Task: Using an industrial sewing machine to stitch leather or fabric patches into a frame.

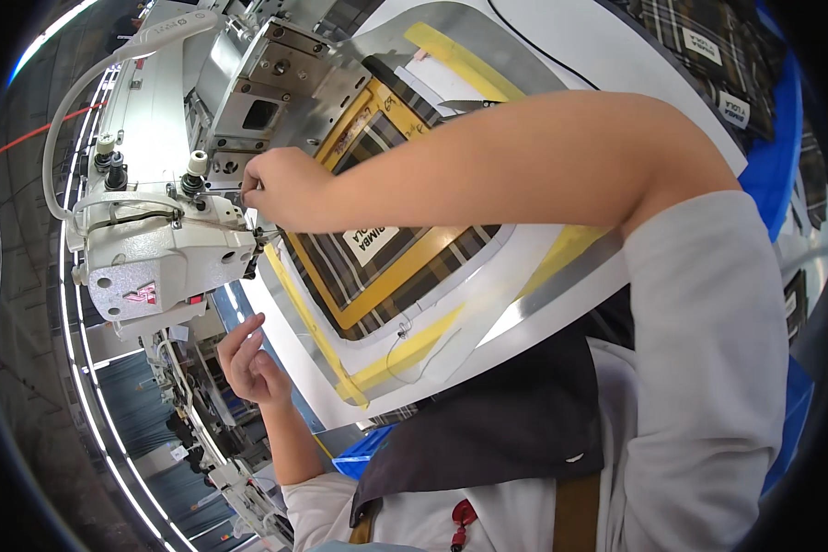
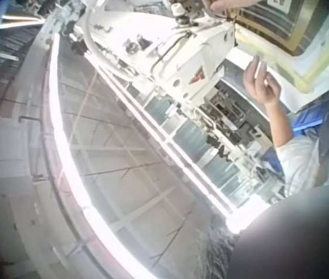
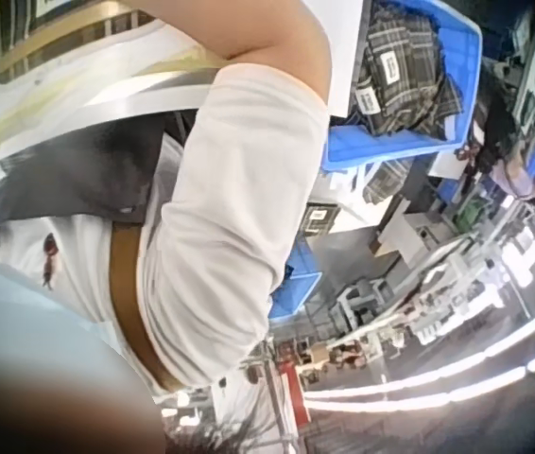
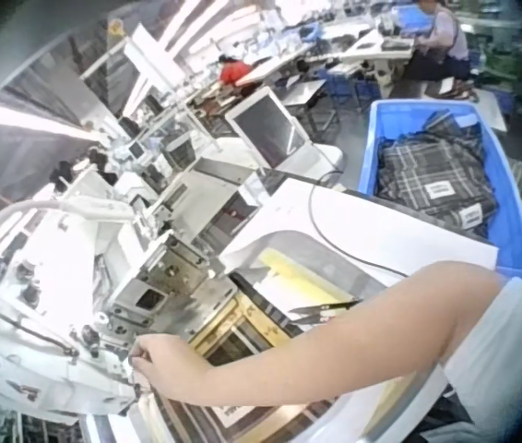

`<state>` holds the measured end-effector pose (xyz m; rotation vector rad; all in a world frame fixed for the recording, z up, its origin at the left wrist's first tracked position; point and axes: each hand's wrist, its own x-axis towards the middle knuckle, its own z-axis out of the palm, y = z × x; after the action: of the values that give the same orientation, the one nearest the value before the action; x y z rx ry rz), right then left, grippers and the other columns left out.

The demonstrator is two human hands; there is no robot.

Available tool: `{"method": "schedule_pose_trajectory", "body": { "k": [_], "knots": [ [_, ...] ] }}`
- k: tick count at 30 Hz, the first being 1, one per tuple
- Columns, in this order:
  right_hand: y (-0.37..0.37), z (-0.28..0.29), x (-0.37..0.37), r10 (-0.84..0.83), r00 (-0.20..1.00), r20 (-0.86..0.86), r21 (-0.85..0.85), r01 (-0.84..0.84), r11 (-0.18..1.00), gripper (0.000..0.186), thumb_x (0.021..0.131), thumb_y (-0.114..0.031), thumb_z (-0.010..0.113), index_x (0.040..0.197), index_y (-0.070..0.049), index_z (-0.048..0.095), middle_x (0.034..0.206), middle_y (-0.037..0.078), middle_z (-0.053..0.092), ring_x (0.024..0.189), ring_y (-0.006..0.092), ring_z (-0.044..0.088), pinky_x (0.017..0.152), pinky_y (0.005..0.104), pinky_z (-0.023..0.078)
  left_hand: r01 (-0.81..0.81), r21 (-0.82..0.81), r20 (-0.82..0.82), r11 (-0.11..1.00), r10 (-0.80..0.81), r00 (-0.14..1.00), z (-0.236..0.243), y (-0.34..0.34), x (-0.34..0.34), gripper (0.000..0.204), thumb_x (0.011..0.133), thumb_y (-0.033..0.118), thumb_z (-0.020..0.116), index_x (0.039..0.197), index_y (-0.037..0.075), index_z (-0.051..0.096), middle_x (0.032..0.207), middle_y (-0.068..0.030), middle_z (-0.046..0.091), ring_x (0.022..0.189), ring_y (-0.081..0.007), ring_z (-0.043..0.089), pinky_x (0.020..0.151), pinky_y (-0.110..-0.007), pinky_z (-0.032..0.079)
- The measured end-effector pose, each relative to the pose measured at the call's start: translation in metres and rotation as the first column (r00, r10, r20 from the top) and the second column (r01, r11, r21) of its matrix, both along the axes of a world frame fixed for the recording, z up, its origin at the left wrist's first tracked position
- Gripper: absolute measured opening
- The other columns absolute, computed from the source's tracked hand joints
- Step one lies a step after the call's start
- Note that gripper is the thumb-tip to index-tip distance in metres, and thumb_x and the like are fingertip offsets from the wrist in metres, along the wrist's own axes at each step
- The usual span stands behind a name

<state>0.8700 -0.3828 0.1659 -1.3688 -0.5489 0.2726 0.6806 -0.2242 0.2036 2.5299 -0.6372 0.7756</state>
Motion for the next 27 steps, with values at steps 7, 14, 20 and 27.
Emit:
{"method": "schedule_pose_trajectory", "body": {
  "k": [7, 14, 20, 27],
  "knots": [
    [0.009, -0.023, -0.008, 0.166, 0.986, -0.003, -0.332, -0.158, 0.930, 0.016, 0.080, -0.013, 0.064, 0.084, 0.002, 0.066, 0.079, 0.015, 0.066, 0.076, 0.0264, 0.065, 0.071, 0.0346, 0.051, -0.012, 0.027, -0.142, 1.000, 0.015, 0.990, -0.019, -0.035, 0.033, 0.022, 0.094, 0.004, 0.047, 0.112, 0.000, 0.057, 0.115, -0.0222, 0.058, 0.091, -0.0292, 0.065, 0.080, -0.032, 0.052],
    [-0.113, 0.025, -0.044, 0.406, 0.912, 0.050, -0.484, -0.333, 0.809, 0.019, 0.083, -0.020, 0.064, 0.085, -0.001, 0.064, 0.081, 0.012, 0.062, 0.079, 0.0291, 0.059, 0.071, 0.0359, 0.047, -0.070, 0.059, -0.001, 0.996, 0.071, 0.998, -0.021, -0.046, 0.059, 0.018, 0.072, 0.000, 0.074, 0.088, 0.006, 0.067, 0.078, -0.0073, 0.066, 0.064, -0.0219, 0.064, 0.055, -0.028, 0.049],
    [-0.218, -0.004, -0.018, 0.213, 0.680, 0.702, -0.686, 0.565, 0.459, 0.024, 0.082, -0.015, 0.061, 0.103, -0.002, 0.059, 0.096, 0.009, 0.055, 0.095, 0.0261, 0.055, 0.084, 0.0355, 0.046, -0.106, -0.036, -0.101, 0.994, 0.102, 0.990, -0.027, -0.046, 0.045, 0.015, 0.072, 0.000, 0.074, 0.083, 0.006, 0.066, 0.077, -0.0066, 0.066, 0.062, -0.0205, 0.063, 0.052, -0.026, 0.047],
    [-0.179, 0.060, -0.038, 0.051, 0.998, 0.039, -0.391, -0.032, 0.920, 0.022, 0.099, -0.017, 0.043, 0.106, -0.002, 0.059, 0.094, 0.005, 0.054, 0.087, 0.0142, 0.051, 0.077, 0.0268, 0.045, -0.401, -0.540, -0.497, 0.740, 0.105, 0.861, -0.027, -0.057, 0.040, 0.007, 0.087, 0.007, 0.063, 0.087, 0.000, 0.061, 0.076, -0.0053, 0.062, 0.064, -0.0110, 0.061, 0.060, -0.022, 0.047]
  ]
}}
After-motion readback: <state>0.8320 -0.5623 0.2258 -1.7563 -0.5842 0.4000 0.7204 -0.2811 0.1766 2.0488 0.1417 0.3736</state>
